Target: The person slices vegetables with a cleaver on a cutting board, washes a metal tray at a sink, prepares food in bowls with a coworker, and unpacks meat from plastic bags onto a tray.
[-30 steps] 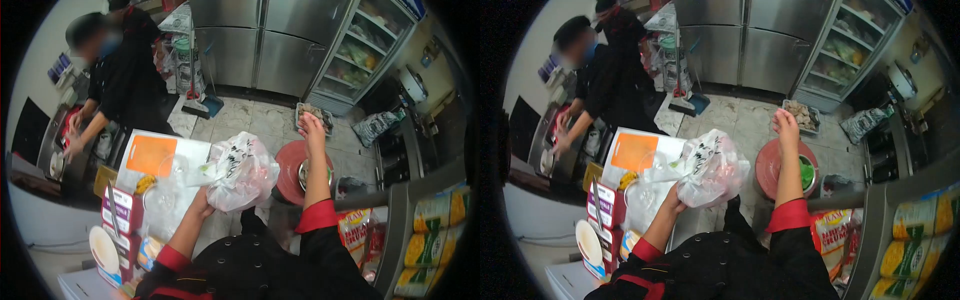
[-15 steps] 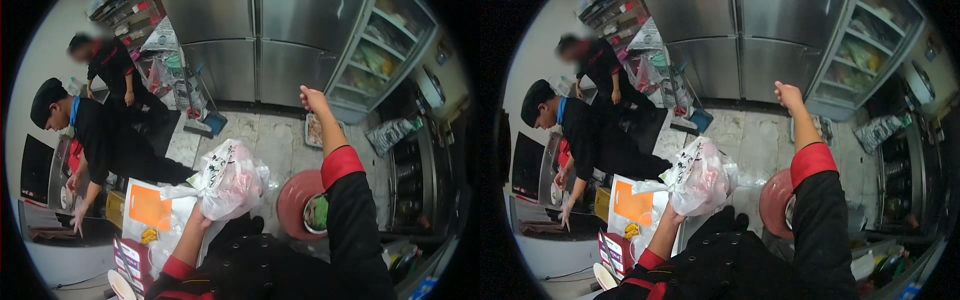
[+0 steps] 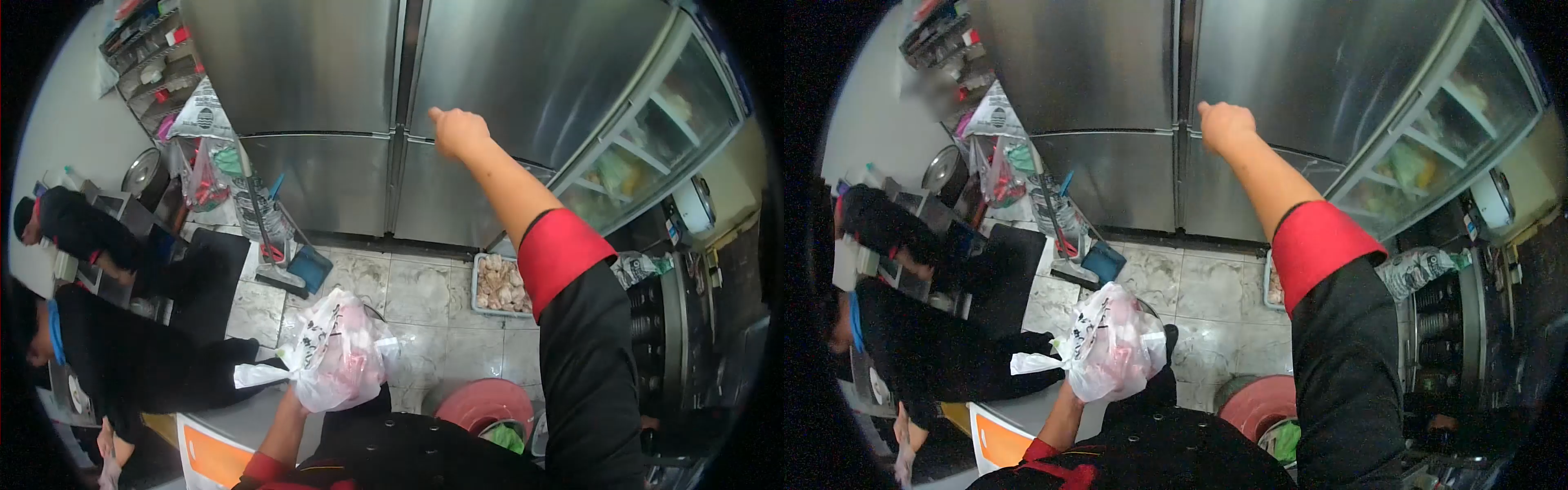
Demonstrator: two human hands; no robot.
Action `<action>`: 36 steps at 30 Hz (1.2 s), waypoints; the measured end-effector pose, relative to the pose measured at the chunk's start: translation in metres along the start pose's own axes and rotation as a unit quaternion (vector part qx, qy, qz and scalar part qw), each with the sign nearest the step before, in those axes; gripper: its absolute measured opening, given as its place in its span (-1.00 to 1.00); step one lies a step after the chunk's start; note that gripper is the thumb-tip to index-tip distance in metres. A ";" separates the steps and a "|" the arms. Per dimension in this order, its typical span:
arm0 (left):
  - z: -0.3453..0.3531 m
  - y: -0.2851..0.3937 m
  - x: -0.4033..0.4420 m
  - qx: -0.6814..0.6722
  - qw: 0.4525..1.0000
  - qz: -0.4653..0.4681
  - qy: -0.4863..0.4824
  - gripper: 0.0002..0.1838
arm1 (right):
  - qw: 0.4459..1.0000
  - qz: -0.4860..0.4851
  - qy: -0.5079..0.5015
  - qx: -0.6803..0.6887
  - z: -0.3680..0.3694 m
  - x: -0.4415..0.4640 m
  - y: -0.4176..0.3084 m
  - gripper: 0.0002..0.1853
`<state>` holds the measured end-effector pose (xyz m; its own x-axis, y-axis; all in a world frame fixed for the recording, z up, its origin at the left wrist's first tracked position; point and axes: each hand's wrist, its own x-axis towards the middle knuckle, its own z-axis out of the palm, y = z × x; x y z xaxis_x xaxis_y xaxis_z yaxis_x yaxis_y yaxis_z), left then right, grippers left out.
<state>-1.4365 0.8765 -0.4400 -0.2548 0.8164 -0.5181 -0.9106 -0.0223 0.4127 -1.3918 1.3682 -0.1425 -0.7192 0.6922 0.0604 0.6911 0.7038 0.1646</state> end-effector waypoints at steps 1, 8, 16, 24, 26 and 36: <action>0.000 0.012 0.018 -0.001 1.000 0.000 0.002 -0.50 | 0.999 0.007 0.004 -0.033 -0.001 0.029 -0.003 -0.42; 0.015 0.101 0.121 0.008 1.000 0.005 0.005 -0.50 | 0.995 0.091 0.029 0.005 0.000 0.174 0.000 -0.53; 0.059 0.170 0.205 0.013 1.000 0.000 -0.023 -0.49 | 0.982 -0.052 0.179 0.028 0.021 0.121 0.017 -0.70; 0.098 0.176 0.287 0.083 0.994 -0.064 -0.042 -0.48 | 0.504 0.271 -0.132 0.809 0.079 -0.159 0.142 -0.66; 0.127 0.178 0.304 0.063 0.992 -0.107 -0.026 -0.50 | 0.365 0.424 -0.002 0.829 0.127 -0.200 0.159 -0.66; 0.336 0.159 0.424 0.110 0.978 -0.174 -0.032 -0.51 | 0.147 0.588 0.420 0.676 0.175 -0.328 0.263 -0.66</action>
<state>-1.5798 1.4124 -0.3425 0.0858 0.7868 -0.6112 -0.8449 0.3826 0.3738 -0.9618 1.3538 -0.2910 0.5911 0.5980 -0.5413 -0.6524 -0.0401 -0.7568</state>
